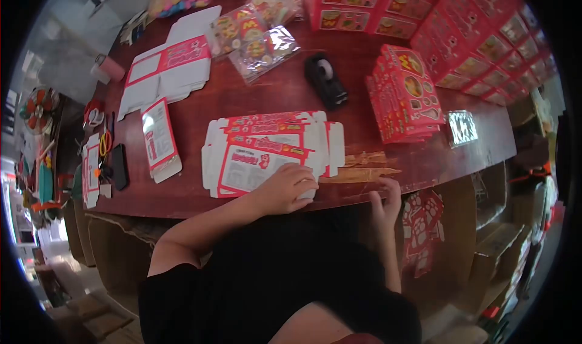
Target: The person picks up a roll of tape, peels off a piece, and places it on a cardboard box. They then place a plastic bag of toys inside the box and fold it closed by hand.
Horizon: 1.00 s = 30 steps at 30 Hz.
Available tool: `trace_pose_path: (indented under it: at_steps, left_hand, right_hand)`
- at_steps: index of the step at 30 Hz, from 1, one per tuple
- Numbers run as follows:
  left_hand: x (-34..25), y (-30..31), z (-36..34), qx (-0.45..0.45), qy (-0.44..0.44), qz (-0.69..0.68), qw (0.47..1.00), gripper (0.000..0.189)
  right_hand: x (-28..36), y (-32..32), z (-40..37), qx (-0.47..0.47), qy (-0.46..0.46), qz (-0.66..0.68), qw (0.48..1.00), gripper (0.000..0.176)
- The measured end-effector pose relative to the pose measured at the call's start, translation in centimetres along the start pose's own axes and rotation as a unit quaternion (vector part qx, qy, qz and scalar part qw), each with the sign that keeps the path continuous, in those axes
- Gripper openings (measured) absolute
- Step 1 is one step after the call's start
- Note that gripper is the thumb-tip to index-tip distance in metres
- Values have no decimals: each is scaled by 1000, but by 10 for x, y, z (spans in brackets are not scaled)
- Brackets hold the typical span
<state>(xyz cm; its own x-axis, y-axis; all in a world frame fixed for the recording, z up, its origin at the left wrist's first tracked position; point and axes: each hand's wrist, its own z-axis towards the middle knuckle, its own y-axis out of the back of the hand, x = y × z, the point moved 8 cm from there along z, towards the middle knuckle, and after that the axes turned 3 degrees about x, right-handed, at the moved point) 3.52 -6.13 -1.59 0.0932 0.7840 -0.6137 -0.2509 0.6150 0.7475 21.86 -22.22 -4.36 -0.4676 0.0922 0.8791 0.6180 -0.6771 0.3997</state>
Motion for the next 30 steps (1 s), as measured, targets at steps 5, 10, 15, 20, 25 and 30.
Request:
trace_pose_path:
  at_steps: [5, 10, 15, 20, 25, 30]
  left_hand:
    - [55, 15, -106, 46, 252, 150, 955, 71]
    - [73, 24, -123, -48, 273, 178, 944, 71]
    - [83, 71, -142, -170, 246, 126, 946, 66]
    - [160, 200, -272, -414, 565, 290, 652, 96]
    - [243, 229, -321, -283, 698, 117, 648, 120]
    - [233, 258, -318, -391, 569, 32, 723, 73]
  right_hand:
    - [64, -157, 24, 297, 119, -272, 908, 95]
    - [55, -210, 46, 373, 170, -353, 841, 94]
    - [70, -219, 64, 423, 152, -387, 805, 92]
    - [90, -213, 77, 323, 205, -286, 878, 79]
    - [123, -230, 73, 261, 261, -168, 914, 63]
    - [131, -240, 63, 264, 252, -51, 930, 65]
